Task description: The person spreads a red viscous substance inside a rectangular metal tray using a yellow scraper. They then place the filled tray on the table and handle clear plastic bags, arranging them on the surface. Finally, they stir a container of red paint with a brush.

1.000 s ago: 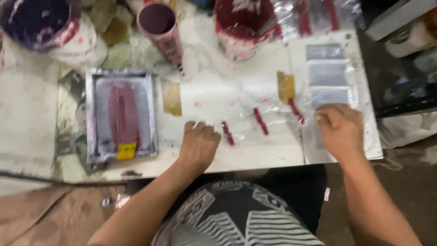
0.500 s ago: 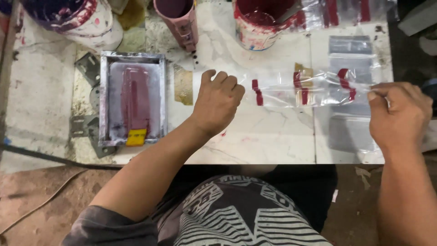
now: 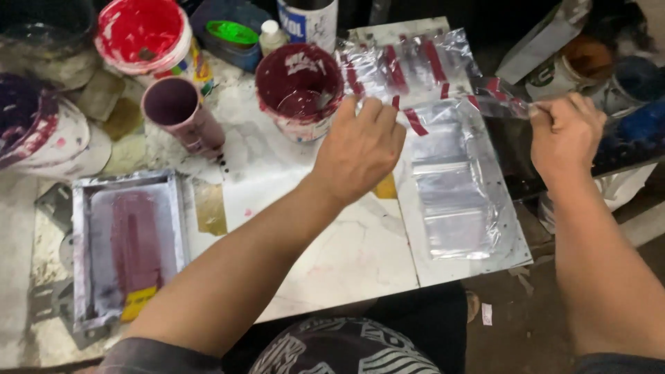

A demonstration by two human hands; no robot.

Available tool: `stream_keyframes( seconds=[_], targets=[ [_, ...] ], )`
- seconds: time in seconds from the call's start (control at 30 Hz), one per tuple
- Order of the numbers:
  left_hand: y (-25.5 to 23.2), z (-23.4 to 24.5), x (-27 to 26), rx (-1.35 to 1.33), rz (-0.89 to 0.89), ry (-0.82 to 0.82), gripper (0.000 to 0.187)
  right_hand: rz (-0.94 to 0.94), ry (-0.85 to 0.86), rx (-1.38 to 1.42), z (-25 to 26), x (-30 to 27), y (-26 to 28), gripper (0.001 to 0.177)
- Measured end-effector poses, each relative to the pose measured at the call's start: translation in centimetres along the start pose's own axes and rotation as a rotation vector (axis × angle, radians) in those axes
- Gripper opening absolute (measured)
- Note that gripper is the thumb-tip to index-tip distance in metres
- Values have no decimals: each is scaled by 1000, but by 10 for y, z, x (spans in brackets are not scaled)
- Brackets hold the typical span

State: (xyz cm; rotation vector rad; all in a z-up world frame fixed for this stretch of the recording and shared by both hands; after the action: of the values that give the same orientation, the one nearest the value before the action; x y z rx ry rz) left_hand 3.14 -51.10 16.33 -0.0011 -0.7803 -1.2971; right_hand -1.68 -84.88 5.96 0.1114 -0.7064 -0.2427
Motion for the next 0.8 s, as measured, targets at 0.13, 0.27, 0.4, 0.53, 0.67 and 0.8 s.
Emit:
stream_keyframes(
  seconds=[0.13,0.27,0.4,0.53,0.67,0.8],
  targets=[
    [35,-49,31,45,-28,610,32,-35,48,114,-23,38,-9,8],
    [65,-68,47,81,-33,522,26,-111,89,156,-52,71,-9,9],
    [88,-92,52,92,7,423,31,-71,15,261,-91,88,-14,4],
    [97,-110,53,91,-9,600,26,11,-17,343,-121,96,-14,2],
    [92,-115,60,195,-124,242,30,-15,50,376,-142,96,-6,5],
    [102,-145,71,122,-82,613,33,33,-11,325,-151,110,-4,4]
  ],
)
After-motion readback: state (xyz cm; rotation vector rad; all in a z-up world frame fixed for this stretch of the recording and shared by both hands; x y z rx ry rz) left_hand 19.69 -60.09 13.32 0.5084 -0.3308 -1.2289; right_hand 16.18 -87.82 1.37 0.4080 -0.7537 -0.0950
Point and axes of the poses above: each hand's wrist, its own x-axis towards the middle knuckle, its own z-axis out of the back of the hand, y = z × x, the point moved 9 cm from there along x, towards the middle knuckle, and after that the axes turned 13 degrees about -z, right-handed, at the moved point
